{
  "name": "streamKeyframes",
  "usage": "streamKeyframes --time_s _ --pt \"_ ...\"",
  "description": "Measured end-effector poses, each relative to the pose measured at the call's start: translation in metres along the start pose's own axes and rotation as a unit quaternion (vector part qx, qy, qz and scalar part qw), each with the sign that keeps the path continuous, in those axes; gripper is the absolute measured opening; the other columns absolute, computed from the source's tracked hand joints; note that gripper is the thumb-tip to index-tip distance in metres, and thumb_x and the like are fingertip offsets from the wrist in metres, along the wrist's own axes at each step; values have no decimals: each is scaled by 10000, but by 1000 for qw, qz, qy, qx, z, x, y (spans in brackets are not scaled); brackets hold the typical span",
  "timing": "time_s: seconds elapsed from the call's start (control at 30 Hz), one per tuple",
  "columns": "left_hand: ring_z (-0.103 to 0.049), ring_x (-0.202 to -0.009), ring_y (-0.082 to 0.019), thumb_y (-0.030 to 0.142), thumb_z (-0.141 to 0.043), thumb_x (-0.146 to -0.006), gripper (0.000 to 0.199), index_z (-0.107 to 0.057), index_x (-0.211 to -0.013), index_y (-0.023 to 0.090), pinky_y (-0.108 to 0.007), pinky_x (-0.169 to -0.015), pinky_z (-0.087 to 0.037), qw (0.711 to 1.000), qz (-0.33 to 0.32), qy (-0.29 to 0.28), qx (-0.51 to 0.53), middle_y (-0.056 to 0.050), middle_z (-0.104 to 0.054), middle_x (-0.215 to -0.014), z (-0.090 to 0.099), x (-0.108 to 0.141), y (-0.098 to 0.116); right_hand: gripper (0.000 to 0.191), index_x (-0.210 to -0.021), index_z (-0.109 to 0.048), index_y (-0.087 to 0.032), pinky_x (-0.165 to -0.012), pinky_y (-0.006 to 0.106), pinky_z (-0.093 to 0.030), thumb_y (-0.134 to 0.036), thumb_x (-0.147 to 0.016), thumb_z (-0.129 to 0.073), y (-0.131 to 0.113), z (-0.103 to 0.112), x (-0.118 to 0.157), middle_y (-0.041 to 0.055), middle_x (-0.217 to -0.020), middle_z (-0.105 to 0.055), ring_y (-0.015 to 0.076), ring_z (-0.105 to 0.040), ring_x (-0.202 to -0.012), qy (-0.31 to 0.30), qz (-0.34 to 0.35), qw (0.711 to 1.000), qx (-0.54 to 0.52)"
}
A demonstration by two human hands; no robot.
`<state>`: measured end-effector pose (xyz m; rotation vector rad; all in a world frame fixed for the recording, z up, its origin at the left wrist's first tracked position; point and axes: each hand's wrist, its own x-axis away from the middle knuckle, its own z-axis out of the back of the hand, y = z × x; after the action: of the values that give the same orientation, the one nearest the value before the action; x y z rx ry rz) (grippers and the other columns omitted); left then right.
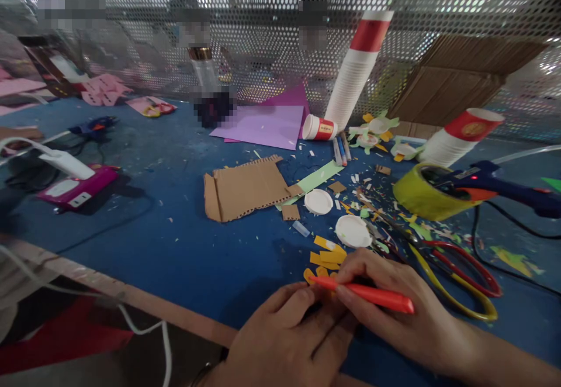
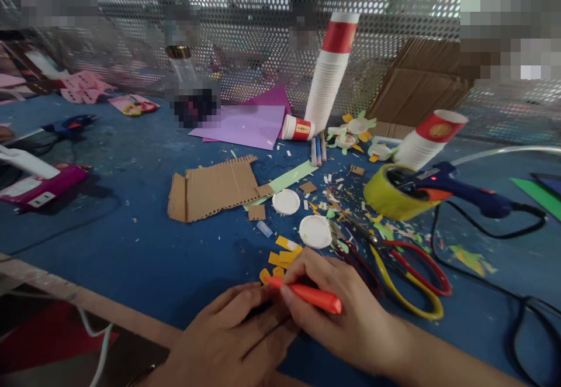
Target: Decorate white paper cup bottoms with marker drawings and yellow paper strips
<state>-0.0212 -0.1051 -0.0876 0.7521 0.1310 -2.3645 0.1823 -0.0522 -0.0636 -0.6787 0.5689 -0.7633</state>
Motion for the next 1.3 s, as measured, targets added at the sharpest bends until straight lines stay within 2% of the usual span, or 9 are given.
streamKeyframes --time_s 0.13,0.3,0.5,0.83,0.97,1.3 --pt "-583 -994 -173 231 -537 -982 282 -658 -1230 167 -291 -916 -470 1000 5 7 -1 37 -758 -1057 -3 0 0 49 -904 -588 -236 -569 179 -514 -218 -937 -557 1 0 -1 -36 -762 -660 86 -644 -636 -1 2 1000 -8" --pt "-598 -1023 -168 263 -584 -966 281 -662 -1226 188 -281 -912 -480 1000 1 6 -7 55 -755 -1100 -4 2 -1 57 -905 -582 -238 -564 153 -511 -190 -931 -567 0 1 -2 -47 -756 -648 69 -629 -624 32 7 999 -26" --pt "-599 -1007 -158 265 -624 -944 288 -664 -1220 195 -279 -893 -485 1000 6 11 -13 69 -760 -1074 -4 1 0 59 -898 -580 -223 -573 148 -510 -175 -928 -567 -2 0 -3 -40 -770 -652 66 -629 -642 24 8 999 -35" --pt "-591 -1014 -159 271 -581 -966 284 -650 -1231 192 -278 -901 -489 1000 -6 -7 -22 21 -751 -1081 -3 2 -1 63 -888 -575 -222 -572 152 -507 -186 -937 -557 -2 0 -6 -44 -741 -633 66 -616 -624 20 -3 999 -32" --pt "-588 -1014 -161 256 -593 -960 272 -662 -1215 190 -276 -911 -473 1000 0 8 -15 31 -755 -1063 -3 1 -1 65 -875 -568 -218 -545 148 -504 -197 -935 -551 -3 1 -5 -44 -727 -633 63 -613 -597 23 -8 999 -30" --pt "-592 -1055 -163 271 -591 -962 294 -653 -1239 197 -276 -923 -462 1000 4 -3 -4 51 -749 -1133 -3 3 0 83 -854 -581 -230 -549 146 -505 -185 -920 -560 -3 0 -1 -46 -726 -637 63 -612 -590 70 20 997 1"
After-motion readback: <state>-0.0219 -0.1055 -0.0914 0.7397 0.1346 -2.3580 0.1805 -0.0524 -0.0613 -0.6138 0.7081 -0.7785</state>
